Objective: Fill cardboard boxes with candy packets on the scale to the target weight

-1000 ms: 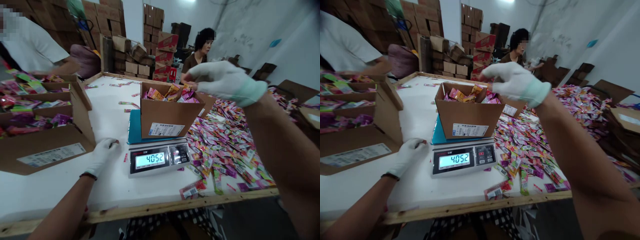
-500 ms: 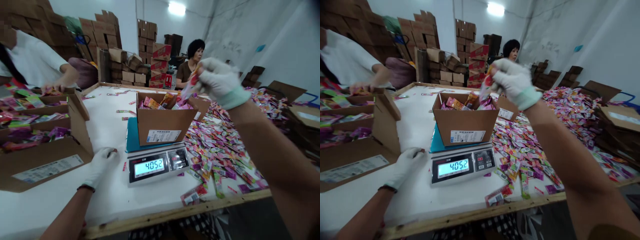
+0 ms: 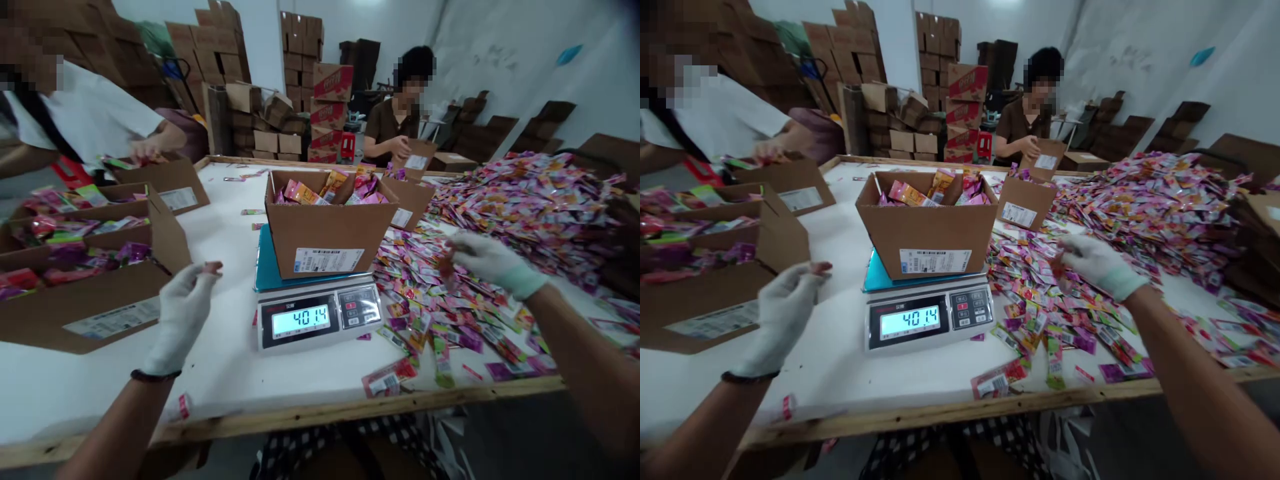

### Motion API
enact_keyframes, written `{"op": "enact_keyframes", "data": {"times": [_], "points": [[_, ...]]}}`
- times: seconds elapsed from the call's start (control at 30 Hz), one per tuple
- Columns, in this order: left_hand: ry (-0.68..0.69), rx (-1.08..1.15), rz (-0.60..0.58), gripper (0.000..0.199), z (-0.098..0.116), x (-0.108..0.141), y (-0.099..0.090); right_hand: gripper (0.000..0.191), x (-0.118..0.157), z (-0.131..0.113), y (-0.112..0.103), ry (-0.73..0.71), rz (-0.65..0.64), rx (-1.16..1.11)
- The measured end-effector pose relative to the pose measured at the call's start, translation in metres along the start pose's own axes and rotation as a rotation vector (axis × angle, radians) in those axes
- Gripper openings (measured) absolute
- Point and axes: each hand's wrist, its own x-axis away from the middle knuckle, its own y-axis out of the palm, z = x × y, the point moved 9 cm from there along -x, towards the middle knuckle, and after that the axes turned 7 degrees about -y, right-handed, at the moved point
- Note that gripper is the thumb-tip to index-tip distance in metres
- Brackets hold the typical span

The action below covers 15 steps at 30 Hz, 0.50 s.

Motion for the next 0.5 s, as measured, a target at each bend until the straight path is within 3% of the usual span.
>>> {"op": "enact_keyframes", "data": {"times": [0.07,0.13,0.2,0.27,0.37,0.43,0.5], "points": [[0.161,0.088,0.094,0.055,0.064,0.012,-0.024,0.044,0.008,0.014,0.060,0.074,-0.123,0.053],[0.474,0.172,0.162,0.047,0.142,0.036,-0.039,0.062,0.014,0.020,0.114,0.146,-0.194,0.080],[0.826,0.102,0.125,0.037,0.216,0.071,-0.028,0.068,0.019,0.019,0.156,0.191,-0.208,0.137],[1.053,-0.174,0.030,0.045,0.264,0.105,0.012,0.063,0.021,0.015,0.182,0.207,-0.174,0.243],[1.089,-0.727,-0.101,0.084,0.283,0.128,0.088,0.061,0.028,0.016,0.197,0.176,-0.071,0.309],[0.999,-0.958,-0.155,0.072,0.279,0.124,0.118,0.064,0.034,0.029,0.204,0.159,-0.017,0.278],[0.943,-1.035,-0.188,0.047,0.273,0.117,0.121,0.063,0.036,0.049,0.213,0.120,0.020,0.251]]}}
